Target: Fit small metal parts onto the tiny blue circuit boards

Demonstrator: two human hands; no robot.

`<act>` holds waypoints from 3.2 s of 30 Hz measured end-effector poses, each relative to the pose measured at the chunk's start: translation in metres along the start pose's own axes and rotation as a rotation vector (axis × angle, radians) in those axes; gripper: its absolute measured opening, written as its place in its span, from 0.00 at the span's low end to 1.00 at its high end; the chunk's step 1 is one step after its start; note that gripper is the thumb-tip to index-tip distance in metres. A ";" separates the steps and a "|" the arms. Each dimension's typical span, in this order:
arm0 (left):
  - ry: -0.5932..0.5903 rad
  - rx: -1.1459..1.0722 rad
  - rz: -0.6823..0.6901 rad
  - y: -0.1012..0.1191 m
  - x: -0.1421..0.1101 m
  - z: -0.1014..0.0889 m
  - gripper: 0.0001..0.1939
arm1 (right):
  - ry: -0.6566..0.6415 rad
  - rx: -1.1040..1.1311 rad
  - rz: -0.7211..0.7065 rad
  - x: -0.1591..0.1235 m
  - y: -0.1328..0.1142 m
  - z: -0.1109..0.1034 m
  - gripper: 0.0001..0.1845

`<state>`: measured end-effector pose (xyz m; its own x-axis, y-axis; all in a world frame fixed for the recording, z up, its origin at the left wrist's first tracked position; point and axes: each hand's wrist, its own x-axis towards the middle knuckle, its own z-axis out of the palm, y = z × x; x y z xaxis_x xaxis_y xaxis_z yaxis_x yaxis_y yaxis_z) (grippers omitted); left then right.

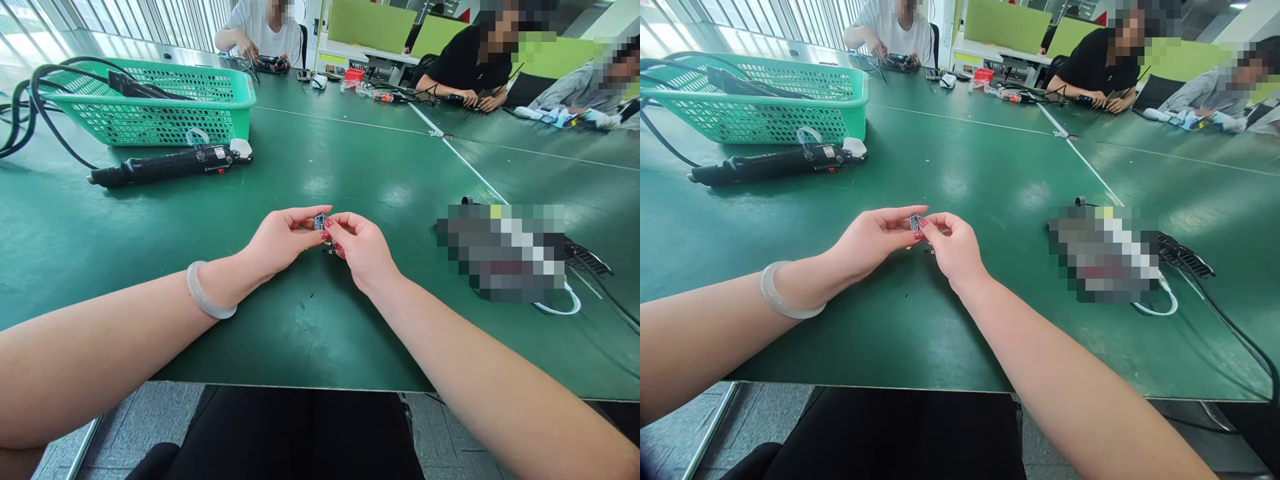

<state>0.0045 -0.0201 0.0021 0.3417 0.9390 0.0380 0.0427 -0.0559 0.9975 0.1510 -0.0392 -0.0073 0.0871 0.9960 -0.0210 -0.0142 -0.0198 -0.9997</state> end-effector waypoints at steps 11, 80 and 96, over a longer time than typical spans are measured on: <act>-0.011 -0.097 -0.048 0.007 -0.001 0.005 0.18 | -0.060 0.057 0.057 -0.001 -0.010 -0.004 0.07; -0.073 -0.328 -0.259 0.006 0.004 -0.004 0.06 | -0.074 -0.677 -0.691 0.007 -0.009 -0.021 0.09; 0.240 -0.364 -0.226 0.001 0.013 -0.006 0.07 | -0.265 -1.031 -0.507 0.012 0.003 -0.006 0.08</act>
<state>0.0030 -0.0054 0.0038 0.1337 0.9680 -0.2125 -0.2550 0.2408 0.9365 0.1578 -0.0277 -0.0109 -0.3599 0.8951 0.2631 0.7852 0.4429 -0.4329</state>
